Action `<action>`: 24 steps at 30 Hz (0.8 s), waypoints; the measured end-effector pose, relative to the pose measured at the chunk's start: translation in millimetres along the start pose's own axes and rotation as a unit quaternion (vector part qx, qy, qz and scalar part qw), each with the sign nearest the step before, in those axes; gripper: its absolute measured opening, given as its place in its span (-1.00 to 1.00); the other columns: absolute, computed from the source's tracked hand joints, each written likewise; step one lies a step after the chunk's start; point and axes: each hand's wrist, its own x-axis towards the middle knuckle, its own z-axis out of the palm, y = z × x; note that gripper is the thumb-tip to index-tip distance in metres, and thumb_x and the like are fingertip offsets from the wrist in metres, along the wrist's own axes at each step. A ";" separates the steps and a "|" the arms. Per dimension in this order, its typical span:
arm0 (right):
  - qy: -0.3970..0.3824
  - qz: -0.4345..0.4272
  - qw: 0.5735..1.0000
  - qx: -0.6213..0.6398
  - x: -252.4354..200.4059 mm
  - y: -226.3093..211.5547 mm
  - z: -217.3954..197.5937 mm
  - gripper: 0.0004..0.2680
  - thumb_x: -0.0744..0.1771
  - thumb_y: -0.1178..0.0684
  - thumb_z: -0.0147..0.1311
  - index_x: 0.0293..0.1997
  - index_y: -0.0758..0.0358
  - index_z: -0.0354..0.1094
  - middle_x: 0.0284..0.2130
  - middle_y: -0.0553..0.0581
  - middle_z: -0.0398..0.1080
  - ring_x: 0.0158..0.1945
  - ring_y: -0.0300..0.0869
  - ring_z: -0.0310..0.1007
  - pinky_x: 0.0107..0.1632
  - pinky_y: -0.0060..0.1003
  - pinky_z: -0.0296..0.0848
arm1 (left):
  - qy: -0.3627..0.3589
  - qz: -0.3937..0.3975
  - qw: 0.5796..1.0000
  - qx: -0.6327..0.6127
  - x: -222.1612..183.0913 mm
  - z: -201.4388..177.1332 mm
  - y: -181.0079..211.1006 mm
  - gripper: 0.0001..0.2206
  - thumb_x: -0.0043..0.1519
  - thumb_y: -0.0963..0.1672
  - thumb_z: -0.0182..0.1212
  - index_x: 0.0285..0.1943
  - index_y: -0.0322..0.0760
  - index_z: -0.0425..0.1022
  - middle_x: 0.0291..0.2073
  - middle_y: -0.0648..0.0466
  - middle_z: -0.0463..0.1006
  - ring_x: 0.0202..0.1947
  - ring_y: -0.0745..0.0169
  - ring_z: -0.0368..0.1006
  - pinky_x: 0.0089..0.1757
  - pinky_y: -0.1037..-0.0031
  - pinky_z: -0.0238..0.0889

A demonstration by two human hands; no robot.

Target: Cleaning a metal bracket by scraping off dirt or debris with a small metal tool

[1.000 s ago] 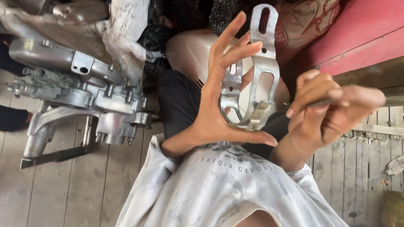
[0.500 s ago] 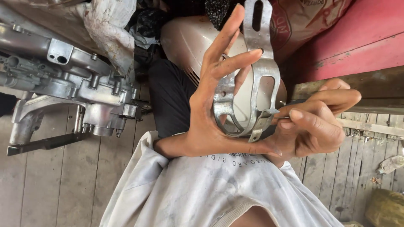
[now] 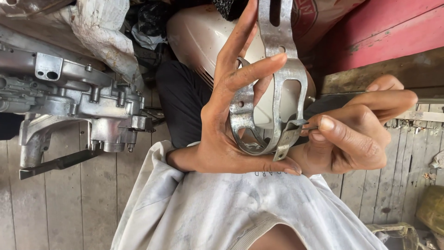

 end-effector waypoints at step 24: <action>-0.091 -0.107 0.989 -0.035 -1.4 -13.5 -10.8 -0.87 0.29 -0.03 0.11 -0.27 0.14 0.54 -0.73 -0.03 0.19 -0.20 0.00 -0.02 -0.10 0.04 -0.03 | 0.034 0.034 0.998 -0.032 -17.9 -14.2 15.9 -0.03 -0.24 0.12 0.72 0.39 -0.07 0.30 0.40 0.04 0.23 0.36 0.25 0.27 0.29 0.39 0.38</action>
